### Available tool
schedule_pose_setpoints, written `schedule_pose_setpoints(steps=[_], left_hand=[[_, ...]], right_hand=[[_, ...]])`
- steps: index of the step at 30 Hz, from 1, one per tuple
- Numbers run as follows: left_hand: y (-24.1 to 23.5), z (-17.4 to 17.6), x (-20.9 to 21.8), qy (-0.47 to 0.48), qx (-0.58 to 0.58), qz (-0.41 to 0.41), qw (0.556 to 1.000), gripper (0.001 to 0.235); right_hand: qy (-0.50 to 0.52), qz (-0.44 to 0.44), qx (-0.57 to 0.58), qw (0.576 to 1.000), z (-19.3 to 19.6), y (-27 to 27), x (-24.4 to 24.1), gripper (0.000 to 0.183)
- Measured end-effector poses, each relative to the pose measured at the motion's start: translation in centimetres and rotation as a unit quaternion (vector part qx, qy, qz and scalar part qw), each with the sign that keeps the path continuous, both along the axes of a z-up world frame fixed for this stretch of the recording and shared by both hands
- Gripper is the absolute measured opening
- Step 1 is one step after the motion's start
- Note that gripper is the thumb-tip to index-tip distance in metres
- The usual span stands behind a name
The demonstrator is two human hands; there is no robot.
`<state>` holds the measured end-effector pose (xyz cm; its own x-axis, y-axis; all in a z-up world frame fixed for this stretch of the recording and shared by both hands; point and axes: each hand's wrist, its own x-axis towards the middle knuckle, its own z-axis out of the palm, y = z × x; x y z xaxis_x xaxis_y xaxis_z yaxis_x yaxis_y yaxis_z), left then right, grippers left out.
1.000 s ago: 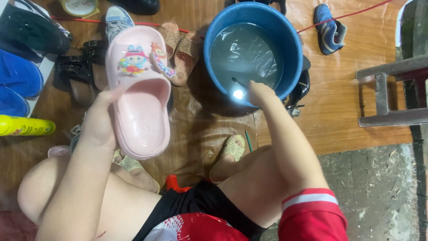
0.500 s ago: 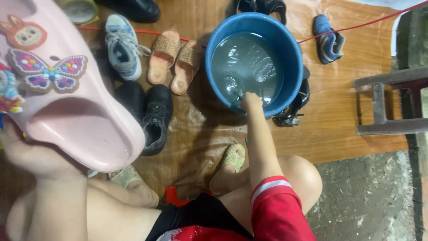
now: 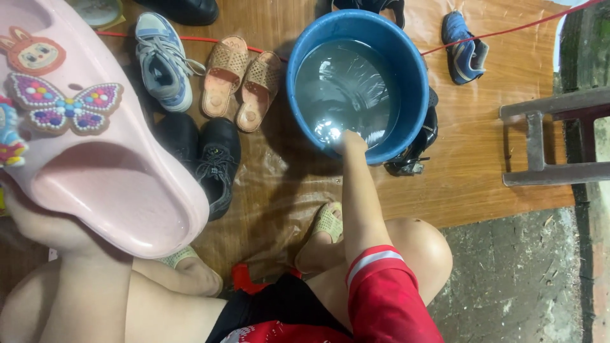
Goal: The person sits on the floor and cleans a pink slipper using a cloth and a toothbrush. They wipe the slipper with the cloth, then scrub it with the toothbrush, repeatedly dipping the brush into a blue basin of water.
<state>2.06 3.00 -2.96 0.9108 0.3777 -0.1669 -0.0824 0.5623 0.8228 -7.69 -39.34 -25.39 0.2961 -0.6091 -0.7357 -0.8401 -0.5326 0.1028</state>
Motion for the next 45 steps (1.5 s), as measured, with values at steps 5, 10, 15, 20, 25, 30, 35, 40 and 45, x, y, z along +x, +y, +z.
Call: schedule_pose_setpoints(steps=[5, 10, 15, 20, 25, 30, 35, 40, 45], left_hand=[[-1.3, 4.0, -0.4, 0.043, -0.150, -0.164, 0.974, 0.097], [-1.6, 4.9, -0.9, 0.058, -0.138, -0.218, 0.964, 0.100], [-1.3, 4.2, -1.0, 0.046, -0.130, -0.227, 0.964, 0.092], [-1.1, 2.1, -0.8, 0.010, -0.158, -0.235, 0.959, 0.077], [-1.5, 0.2, -0.3, -0.059, -0.196, -0.272, 0.940, 0.055], [-2.6, 1.9, -2.1, -0.086, -0.225, -0.318, 0.917, 0.056], [-2.3, -2.3, -3.1, -0.096, -0.205, -0.402, 0.887, 0.076], [-3.2, 0.7, -5.2, -0.060, -0.300, -0.513, 0.802, 0.069], [-3.2, 0.6, -4.8, -0.070, -0.301, -0.545, 0.780, 0.065]], right_hand=[[0.016, -0.019, 0.012, 1.000, 3.6, 1.0, 0.2, 0.045], [-0.039, -0.018, 0.014, 0.999, 4.8, 1.1, -0.4, 0.043], [-0.088, -0.012, 0.022, 0.996, 5.2, 1.2, -1.4, 0.042], [-0.052, 0.039, 0.025, 0.998, 7.2, -0.4, -0.8, 0.041], [-0.067, -0.001, -0.007, 0.998, 7.8, -5.9, -2.0, 0.020], [-0.064, -0.082, 0.019, 0.994, 12.2, -8.6, -1.1, 0.035], [0.028, 0.113, -0.064, 0.991, 8.4, -13.0, -2.6, 0.022], [-0.034, 0.147, -0.157, 0.976, 8.2, -13.3, -3.0, 0.043], [-0.035, 0.257, -0.263, 0.929, 6.7, -18.6, -6.1, 0.041]])
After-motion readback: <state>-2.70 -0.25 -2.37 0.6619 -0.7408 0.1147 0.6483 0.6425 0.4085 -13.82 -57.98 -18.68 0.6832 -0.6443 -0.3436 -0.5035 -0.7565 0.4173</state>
